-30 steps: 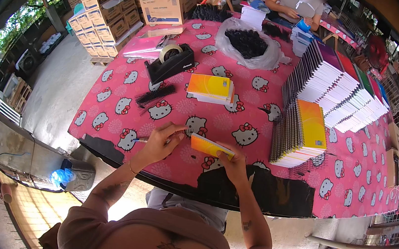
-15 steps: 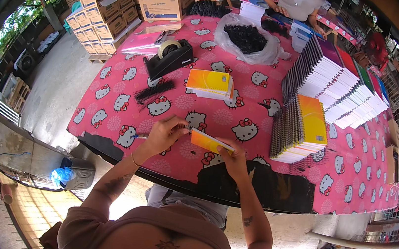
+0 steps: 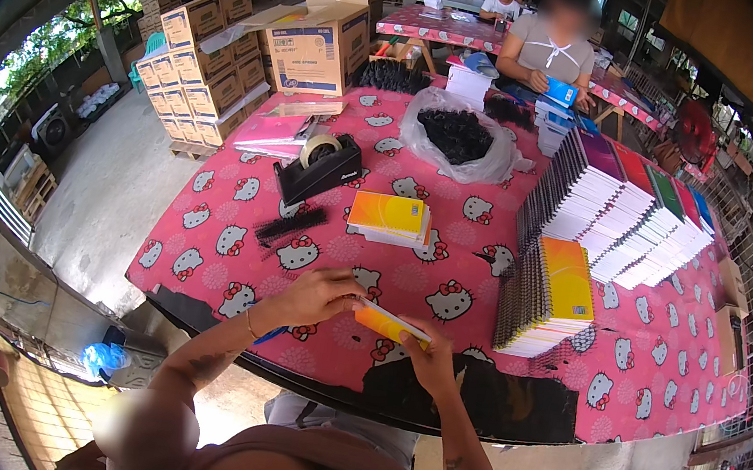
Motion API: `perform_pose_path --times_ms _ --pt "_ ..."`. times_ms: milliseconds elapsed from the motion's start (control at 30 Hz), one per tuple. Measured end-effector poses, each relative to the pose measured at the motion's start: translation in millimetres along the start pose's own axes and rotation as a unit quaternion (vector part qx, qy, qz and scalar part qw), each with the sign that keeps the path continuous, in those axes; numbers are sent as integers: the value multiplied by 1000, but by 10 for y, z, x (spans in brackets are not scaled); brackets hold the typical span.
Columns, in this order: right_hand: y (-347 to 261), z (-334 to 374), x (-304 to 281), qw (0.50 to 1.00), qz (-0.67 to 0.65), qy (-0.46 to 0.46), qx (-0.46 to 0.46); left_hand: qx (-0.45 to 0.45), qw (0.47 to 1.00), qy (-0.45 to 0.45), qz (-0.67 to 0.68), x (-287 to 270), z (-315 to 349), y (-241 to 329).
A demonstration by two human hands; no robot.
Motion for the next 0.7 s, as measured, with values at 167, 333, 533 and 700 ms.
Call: perform_pose_path --times_ms 167,333,533,700 --pt "126 65 -36 999 31 1 28 -15 997 -14 81 28 6 35" --pt "-127 23 7 998 39 35 -29 -18 1000 -16 -6 91 0 -42" --pt "-428 50 -30 990 75 115 -30 -30 970 111 -216 97 234 432" --pt "-625 34 -9 972 179 102 -112 -21 980 105 -169 30 142 396"
Point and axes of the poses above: each hand's wrist, its own z-axis away from the middle knuckle, its own x-axis out of the palm, y = z × x, the point moved 9 cm from there along -z, towards the middle knuckle, and after that the axes turned 12 degrees about -x, right-handed, at the moved point
